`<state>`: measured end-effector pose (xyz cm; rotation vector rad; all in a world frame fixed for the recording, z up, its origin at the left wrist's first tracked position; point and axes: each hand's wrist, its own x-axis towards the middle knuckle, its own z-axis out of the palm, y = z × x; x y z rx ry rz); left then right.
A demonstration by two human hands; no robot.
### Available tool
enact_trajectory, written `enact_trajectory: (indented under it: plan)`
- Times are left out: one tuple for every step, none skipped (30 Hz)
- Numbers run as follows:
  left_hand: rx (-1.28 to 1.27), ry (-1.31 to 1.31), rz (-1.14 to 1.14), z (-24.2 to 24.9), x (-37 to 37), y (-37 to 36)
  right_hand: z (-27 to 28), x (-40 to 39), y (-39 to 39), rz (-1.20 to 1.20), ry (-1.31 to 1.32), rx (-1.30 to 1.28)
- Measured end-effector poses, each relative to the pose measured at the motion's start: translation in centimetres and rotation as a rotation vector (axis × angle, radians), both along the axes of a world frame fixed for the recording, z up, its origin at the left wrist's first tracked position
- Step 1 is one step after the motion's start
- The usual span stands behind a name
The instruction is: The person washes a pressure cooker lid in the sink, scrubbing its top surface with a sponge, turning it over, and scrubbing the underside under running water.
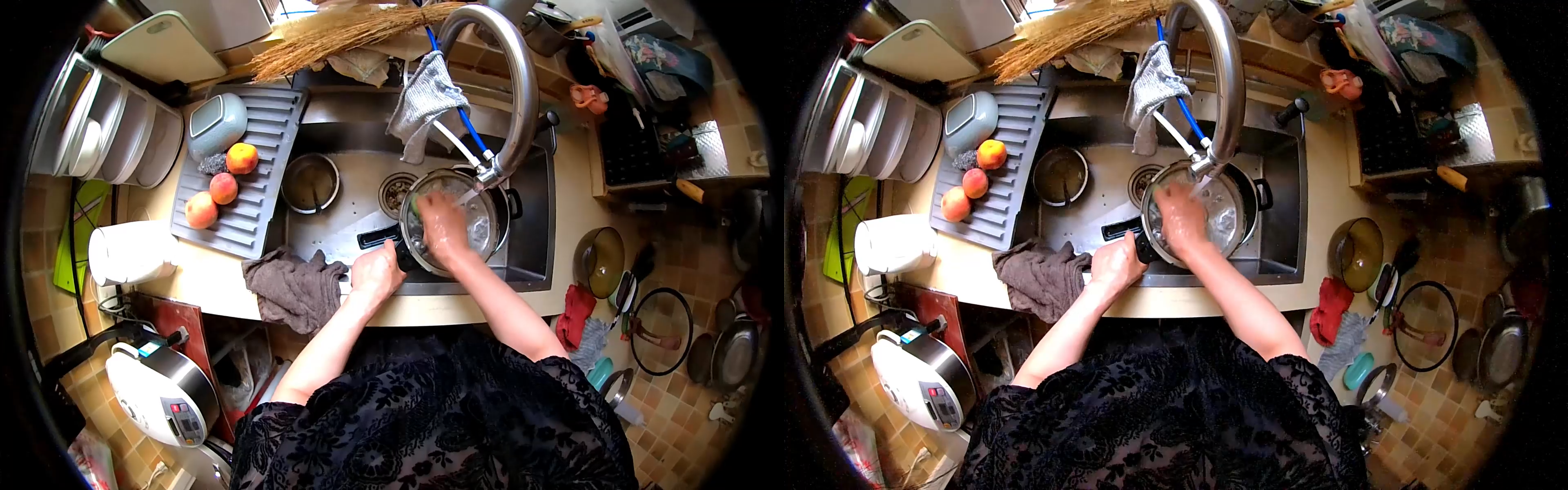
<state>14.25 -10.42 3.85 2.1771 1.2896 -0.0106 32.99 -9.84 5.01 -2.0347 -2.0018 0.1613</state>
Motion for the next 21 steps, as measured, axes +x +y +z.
enact_trajectory:
  plan:
    - [-0.001, -0.002, 0.007, 0.1, 0.0, 0.0, 0.5, -0.8, -0.5, 0.044, 0.007, -0.015]
    - [-0.004, -0.002, 0.012, 0.2, 0.0, 0.0, 0.7, -1.4, -1.2, 0.086, 0.015, -0.031]
    - [-0.006, -0.003, 0.015, 0.3, -0.1, -0.1, 0.8, -1.8, -2.1, 0.116, 0.03, -0.013]
    - [-0.002, 0.0, 0.007, 0.4, 0.0, 0.0, 1.1, -2.0, -2.9, 0.134, 0.04, -0.005]
    - [0.0, 0.004, 0.0, 0.5, 0.0, 0.0, 1.7, -1.9, -3.7, 0.153, 0.051, 0.002]
    - [0.003, 0.008, -0.005, 0.5, -0.1, 0.0, 2.0, -1.9, -4.3, 0.175, 0.063, 0.009]
    - [0.006, -0.005, -0.006, 0.5, -0.1, 0.0, 1.6, -1.9, -4.8, 0.149, 0.083, -0.017]
    - [0.007, -0.016, -0.009, 0.6, -0.1, 0.0, 1.2, -1.8, -4.7, 0.141, 0.09, 0.015]
    - [0.009, -0.026, -0.015, 0.6, -0.2, -0.1, 0.7, -1.6, -4.3, 0.13, 0.098, 0.049]
    - [0.001, -0.016, -0.016, 0.5, -0.2, -0.1, 0.5, -1.5, -3.6, 0.116, 0.106, 0.085]
    - [-0.007, -0.005, -0.019, 0.4, -0.2, -0.1, 0.3, -1.5, -2.5, 0.05, 0.088, 0.086]
    - [-0.012, 0.004, -0.018, 0.3, -0.2, 0.1, 0.0, -1.2, -1.2, -0.068, 0.088, 0.094]
    - [-0.017, 0.006, -0.016, 0.2, -0.2, 0.1, -0.4, -1.0, 0.2, -0.185, 0.09, 0.1]
    - [-0.024, 0.008, -0.013, 0.1, -0.2, 0.0, -0.8, -0.8, 1.1, -0.301, 0.092, 0.103]
    - [-0.03, 0.011, -0.01, 0.0, -0.2, 0.0, -1.7, -0.2, 1.3, -0.381, 0.156, 0.119]
    - [-0.029, 0.008, -0.003, 0.0, -0.2, 0.0, -2.2, 0.5, 1.5, -0.463, 0.22, 0.137]
    - [-0.028, 0.003, 0.003, -0.1, -0.2, 0.0, -2.8, 0.9, 1.6, -0.545, 0.284, 0.155]
    - [-0.03, -0.004, 0.01, -0.2, -0.2, -0.1, -3.4, 0.7, 0.8, -0.423, 0.332, 0.154]
    - [-0.03, -0.013, 0.018, 0.1, -0.2, 0.0, -2.8, -0.1, -0.7, -0.301, 0.375, 0.149]
    - [-0.027, -0.024, 0.016, 0.1, -0.1, 0.0, -2.0, -0.8, -2.0, -0.176, 0.414, 0.142]
    - [-0.027, -0.032, 0.014, 0.1, -0.2, 0.0, -0.5, -1.8, -2.5, -0.154, 0.344, 0.065]
